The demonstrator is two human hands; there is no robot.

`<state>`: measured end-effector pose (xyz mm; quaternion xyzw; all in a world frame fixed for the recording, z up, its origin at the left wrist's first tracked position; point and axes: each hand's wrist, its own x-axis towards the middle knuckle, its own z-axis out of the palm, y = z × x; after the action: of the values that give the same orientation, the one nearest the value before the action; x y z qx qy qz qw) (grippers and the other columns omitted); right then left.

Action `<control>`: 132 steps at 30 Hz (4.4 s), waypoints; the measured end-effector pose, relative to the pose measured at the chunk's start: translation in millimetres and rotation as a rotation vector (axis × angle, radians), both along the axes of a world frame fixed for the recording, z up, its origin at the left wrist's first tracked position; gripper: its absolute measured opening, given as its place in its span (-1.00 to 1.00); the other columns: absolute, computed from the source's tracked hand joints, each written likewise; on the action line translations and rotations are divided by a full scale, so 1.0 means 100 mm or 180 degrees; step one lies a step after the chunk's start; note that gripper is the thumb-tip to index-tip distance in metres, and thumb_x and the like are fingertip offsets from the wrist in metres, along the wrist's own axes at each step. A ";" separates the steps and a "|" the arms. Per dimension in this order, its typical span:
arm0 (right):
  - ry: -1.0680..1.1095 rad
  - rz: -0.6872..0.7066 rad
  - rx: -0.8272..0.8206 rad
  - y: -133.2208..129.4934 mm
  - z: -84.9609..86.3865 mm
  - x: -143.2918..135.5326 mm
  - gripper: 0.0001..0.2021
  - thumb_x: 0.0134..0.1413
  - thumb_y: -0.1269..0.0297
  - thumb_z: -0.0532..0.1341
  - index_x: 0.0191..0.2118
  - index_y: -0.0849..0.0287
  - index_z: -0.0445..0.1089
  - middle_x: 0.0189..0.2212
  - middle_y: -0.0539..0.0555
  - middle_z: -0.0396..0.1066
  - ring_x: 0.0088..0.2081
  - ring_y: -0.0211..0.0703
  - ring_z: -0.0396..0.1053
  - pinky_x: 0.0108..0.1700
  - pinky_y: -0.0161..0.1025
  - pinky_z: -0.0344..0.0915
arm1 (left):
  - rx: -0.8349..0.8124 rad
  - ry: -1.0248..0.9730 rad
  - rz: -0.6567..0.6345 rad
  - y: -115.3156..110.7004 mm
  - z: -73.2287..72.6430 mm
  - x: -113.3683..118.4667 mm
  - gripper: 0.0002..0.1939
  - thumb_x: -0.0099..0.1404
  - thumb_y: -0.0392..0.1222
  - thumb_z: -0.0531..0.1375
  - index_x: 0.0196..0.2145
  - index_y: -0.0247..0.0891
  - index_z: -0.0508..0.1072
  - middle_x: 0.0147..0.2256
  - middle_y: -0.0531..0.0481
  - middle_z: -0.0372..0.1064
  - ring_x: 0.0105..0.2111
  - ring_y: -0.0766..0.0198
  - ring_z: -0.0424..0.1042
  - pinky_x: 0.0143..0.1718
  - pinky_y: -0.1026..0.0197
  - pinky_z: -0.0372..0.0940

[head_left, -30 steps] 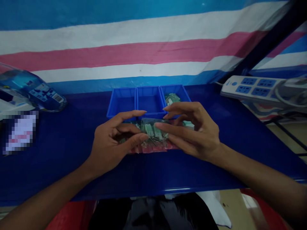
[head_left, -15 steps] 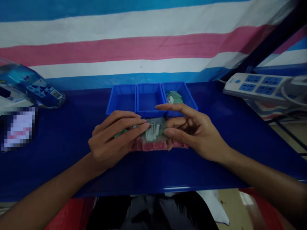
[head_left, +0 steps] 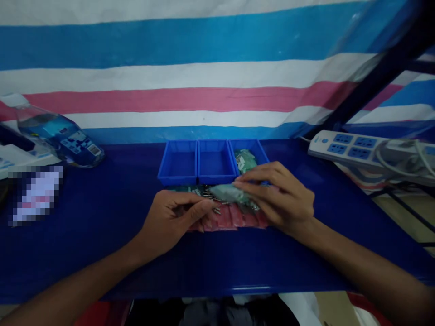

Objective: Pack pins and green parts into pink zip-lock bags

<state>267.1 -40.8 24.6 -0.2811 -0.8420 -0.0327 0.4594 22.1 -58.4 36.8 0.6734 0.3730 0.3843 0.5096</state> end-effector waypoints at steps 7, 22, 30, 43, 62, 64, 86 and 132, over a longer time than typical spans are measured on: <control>0.1018 -0.1231 -0.1504 0.68 0.07 0.58 -0.80 0.07 0.12 0.35 -0.23 0.10 0.52 -0.38 0.05 0.55 -0.33 -0.06 0.49 -0.22 -0.12 0.39 | 0.0333 0.0271 0.0225 0.02 -0.05 -0.03 -0.74 0.35 -0.10 0.22 -0.42 -0.27 0.58 -0.53 0.05 0.50 -0.56 0.40 0.46 -0.55 0.41 0.32; -0.1412 -0.0583 -0.0617 1.20 -0.08 0.58 -0.71 0.30 0.09 0.13 -0.12 0.08 0.56 -0.20 0.10 0.58 -0.05 0.06 0.41 -0.01 0.09 0.31 | 0.1331 0.0826 0.0490 0.08 0.00 -0.07 -0.76 0.37 -0.16 0.19 -0.44 -0.22 0.55 -0.53 0.09 0.48 -0.56 0.41 0.42 -0.51 0.35 0.28; -0.0728 -0.0364 -0.0046 0.54 0.11 0.27 -0.85 0.23 0.35 0.19 -0.19 0.10 0.53 -0.22 0.08 0.58 -0.12 0.00 0.45 -0.07 0.04 0.35 | 0.3397 0.2606 -0.0062 0.38 -0.03 -0.37 -0.74 0.34 -0.04 0.22 -0.11 -0.22 0.53 -0.18 -0.05 0.54 -0.18 0.18 0.50 -0.23 0.19 0.39; -0.0634 0.0276 0.0367 0.13 -0.03 0.09 -0.92 0.10 0.40 0.28 -0.28 0.07 0.49 -0.34 0.00 0.59 -0.23 -0.03 0.51 -0.29 -0.04 0.42 | 0.4180 0.3209 -0.0495 0.34 0.01 -0.39 -0.75 0.40 -0.31 0.12 -0.01 -0.22 0.48 -0.17 -0.04 0.57 -0.17 0.15 0.52 -0.38 0.21 0.36; 0.0036 -0.0218 -0.0483 -0.16 0.11 -0.10 -0.84 0.21 0.32 0.28 -0.12 -0.04 0.55 -0.34 -0.05 0.59 -0.37 -0.19 0.54 -0.35 -0.24 0.49 | 0.2501 0.1064 0.0931 0.05 -0.12 -0.01 -0.61 0.27 -0.34 0.29 0.03 -0.05 0.48 -0.08 0.07 0.50 -0.28 0.35 0.54 -0.29 0.31 0.52; 0.0502 -0.0358 -0.1200 -0.17 0.11 -0.12 -0.80 0.18 0.22 0.31 -0.07 -0.05 0.53 -0.40 -0.06 0.58 -0.44 -0.17 0.52 -0.39 -0.21 0.49 | 0.3171 0.1228 0.0879 0.05 -0.12 -0.01 -0.44 0.24 -0.37 0.30 0.16 0.00 0.37 0.08 0.01 0.40 -0.20 0.30 0.53 -0.24 0.27 0.52; 0.0842 -0.0460 -0.0626 -0.23 0.11 -0.14 -0.83 -0.01 0.27 0.44 -0.25 -0.02 0.52 -0.30 0.06 0.46 -0.45 -0.15 0.41 -0.52 -0.13 0.36 | 0.0133 0.0223 0.0174 0.07 0.00 -0.04 -0.86 0.20 -0.18 0.36 -0.48 -0.26 0.58 -0.59 0.06 0.49 -0.62 0.31 0.48 -0.60 0.36 0.40; -0.1788 -0.0201 -0.0251 0.24 0.08 0.27 -0.69 0.29 0.13 0.13 -0.04 0.18 0.49 -0.16 0.15 0.54 -0.16 -0.02 0.44 -0.10 -0.06 0.33 | 0.4128 0.3155 -0.0306 0.40 -0.08 -0.43 -0.82 0.39 -0.19 0.17 -0.11 -0.23 0.52 -0.19 -0.05 0.55 -0.18 0.15 0.53 -0.26 0.16 0.43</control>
<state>294.5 -16.6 33.1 -0.3047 -0.9277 -0.0908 0.1956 -20.7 -18.6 28.8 0.9414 0.2292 0.1591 -0.1895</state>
